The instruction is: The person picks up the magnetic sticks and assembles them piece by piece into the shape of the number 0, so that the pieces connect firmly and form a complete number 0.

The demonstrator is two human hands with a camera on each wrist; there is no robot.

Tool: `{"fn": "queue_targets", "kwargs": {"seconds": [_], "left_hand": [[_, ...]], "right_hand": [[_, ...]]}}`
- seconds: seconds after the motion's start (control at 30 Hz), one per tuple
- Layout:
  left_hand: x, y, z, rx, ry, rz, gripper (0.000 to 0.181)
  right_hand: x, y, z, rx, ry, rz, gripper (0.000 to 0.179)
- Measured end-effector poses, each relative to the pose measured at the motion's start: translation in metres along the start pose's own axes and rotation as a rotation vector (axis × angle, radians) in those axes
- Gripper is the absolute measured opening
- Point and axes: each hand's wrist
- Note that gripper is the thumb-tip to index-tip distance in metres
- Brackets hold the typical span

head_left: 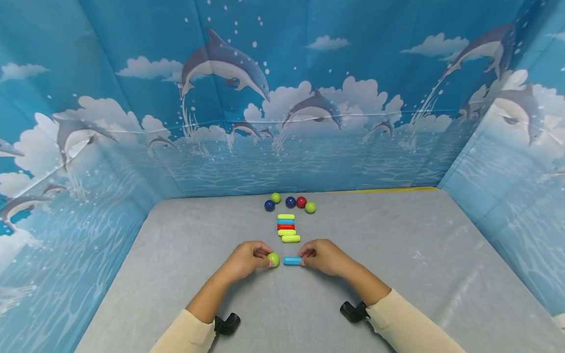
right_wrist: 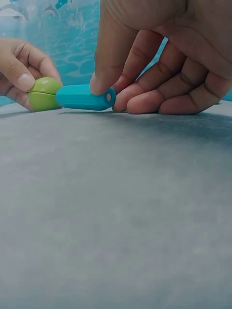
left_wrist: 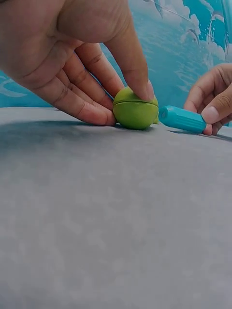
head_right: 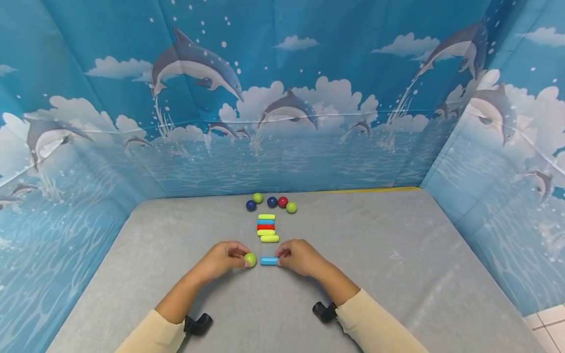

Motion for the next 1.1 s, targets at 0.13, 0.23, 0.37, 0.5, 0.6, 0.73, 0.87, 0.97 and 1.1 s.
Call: {"fn": "queue_targets", "kwargs": {"seconds": [0.13,0.23,0.37,0.5,0.6,0.73,0.87,0.97,1.1], "left_hand": [[0.003,-0.001,-0.003,0.003,0.023,-0.007,0.022],[0.004,-0.002,-0.006,0.009,0.044,-0.014,0.023],[0.006,-0.002,-0.007,0.013,0.080,-0.024,0.025],[0.011,0.000,-0.009,0.017,0.131,-0.018,0.029],[0.013,0.000,-0.011,0.029,0.165,-0.016,0.034],[0.014,0.001,-0.013,0.032,0.191,-0.003,0.035],[0.015,0.001,-0.013,0.032,0.200,0.010,0.033],[0.015,-0.001,-0.013,0.035,0.208,0.004,0.033],[0.016,-0.001,-0.014,0.029,0.207,0.000,0.033]], "right_hand": [[-0.002,0.003,0.000,0.018,-0.042,0.013,0.005],[-0.007,0.003,0.000,0.024,-0.076,0.027,0.006],[-0.013,0.004,-0.001,0.025,-0.120,0.044,0.007],[-0.016,0.004,-0.003,0.040,-0.182,0.049,0.009],[-0.018,0.005,-0.004,0.044,-0.218,0.038,0.010],[-0.021,0.005,-0.006,0.037,-0.244,0.031,0.012],[-0.022,0.005,-0.006,0.026,-0.251,0.025,0.013],[-0.023,0.005,-0.006,0.021,-0.247,0.019,0.013],[-0.023,0.005,-0.005,0.024,-0.247,0.020,0.014]]}}
Point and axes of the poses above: each hand's wrist, its own y-axis away from the middle knuckle, its own z-axis out of the back of the hand, x = y × z, and after that the axes turned 4 degrees about -y, right-handed
